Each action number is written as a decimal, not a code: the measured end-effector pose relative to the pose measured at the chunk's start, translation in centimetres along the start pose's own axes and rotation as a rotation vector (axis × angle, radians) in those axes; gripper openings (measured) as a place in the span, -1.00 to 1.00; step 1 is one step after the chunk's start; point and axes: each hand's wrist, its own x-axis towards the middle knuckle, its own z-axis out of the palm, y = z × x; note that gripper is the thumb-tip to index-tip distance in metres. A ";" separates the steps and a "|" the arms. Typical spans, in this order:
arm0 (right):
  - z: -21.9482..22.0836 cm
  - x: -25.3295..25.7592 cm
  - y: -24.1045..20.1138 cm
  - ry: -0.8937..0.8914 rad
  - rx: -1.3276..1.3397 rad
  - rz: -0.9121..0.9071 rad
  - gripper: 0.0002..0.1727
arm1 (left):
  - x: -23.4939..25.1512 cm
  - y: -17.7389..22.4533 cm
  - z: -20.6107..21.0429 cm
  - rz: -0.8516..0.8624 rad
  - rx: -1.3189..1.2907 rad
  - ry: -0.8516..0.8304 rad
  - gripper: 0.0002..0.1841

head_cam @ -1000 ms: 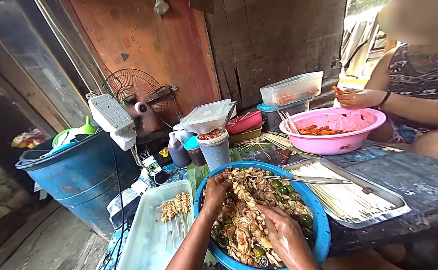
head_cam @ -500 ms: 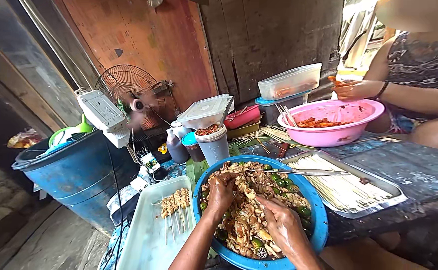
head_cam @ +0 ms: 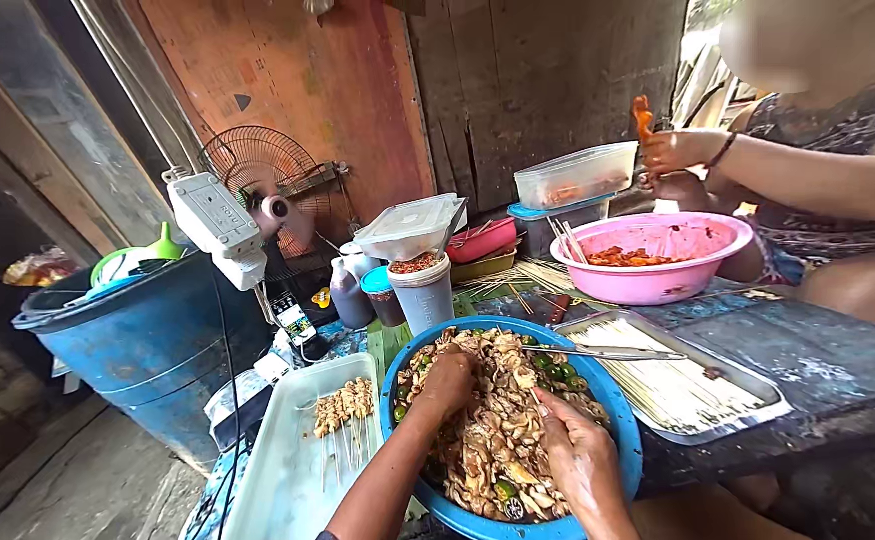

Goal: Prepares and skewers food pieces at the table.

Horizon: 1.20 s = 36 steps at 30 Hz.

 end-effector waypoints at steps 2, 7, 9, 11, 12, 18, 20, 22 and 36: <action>-0.1 0.0 0.2 -0.006 0.002 0.003 -0.61 | -0.4 -0.8 -1.1 -0.005 -0.196 0.046 -0.78; 0.1 -0.2 0.0 -0.018 -0.013 -0.001 -0.60 | -1.4 -2.4 -1.9 -0.079 -0.362 0.187 -0.78; 0.1 -0.2 0.0 -0.019 -0.007 -0.005 -0.61 | -1.8 -1.7 -2.0 -0.085 -0.263 0.186 -0.77; 0.1 -0.2 0.1 -0.014 -0.005 -0.006 -0.61 | -1.9 -1.0 -1.9 -0.054 -0.219 0.142 -0.79; 0.1 -0.2 0.2 -0.015 -0.004 -0.009 -0.60 | -1.8 -0.7 -1.8 -0.047 -0.195 0.107 -0.80; 0.1 -0.3 0.2 -0.050 -0.030 -0.021 -0.61 | -1.8 -1.2 -1.4 -0.216 0.023 -0.055 -0.69; 0.1 -0.4 0.1 -0.087 -0.050 -0.040 -0.62 | -1.9 -3.0 -1.4 -0.176 -0.200 0.034 -0.75; 0.1 -0.4 0.0 -0.133 -0.083 -0.054 -0.60 | -2.1 -4.5 -0.8 -0.134 -0.634 0.176 -0.84; 0.0 -0.5 -0.4 -0.281 -0.150 -0.079 -0.59 | -2.5 -1.8 -1.5 -0.338 -1.586 0.386 -0.86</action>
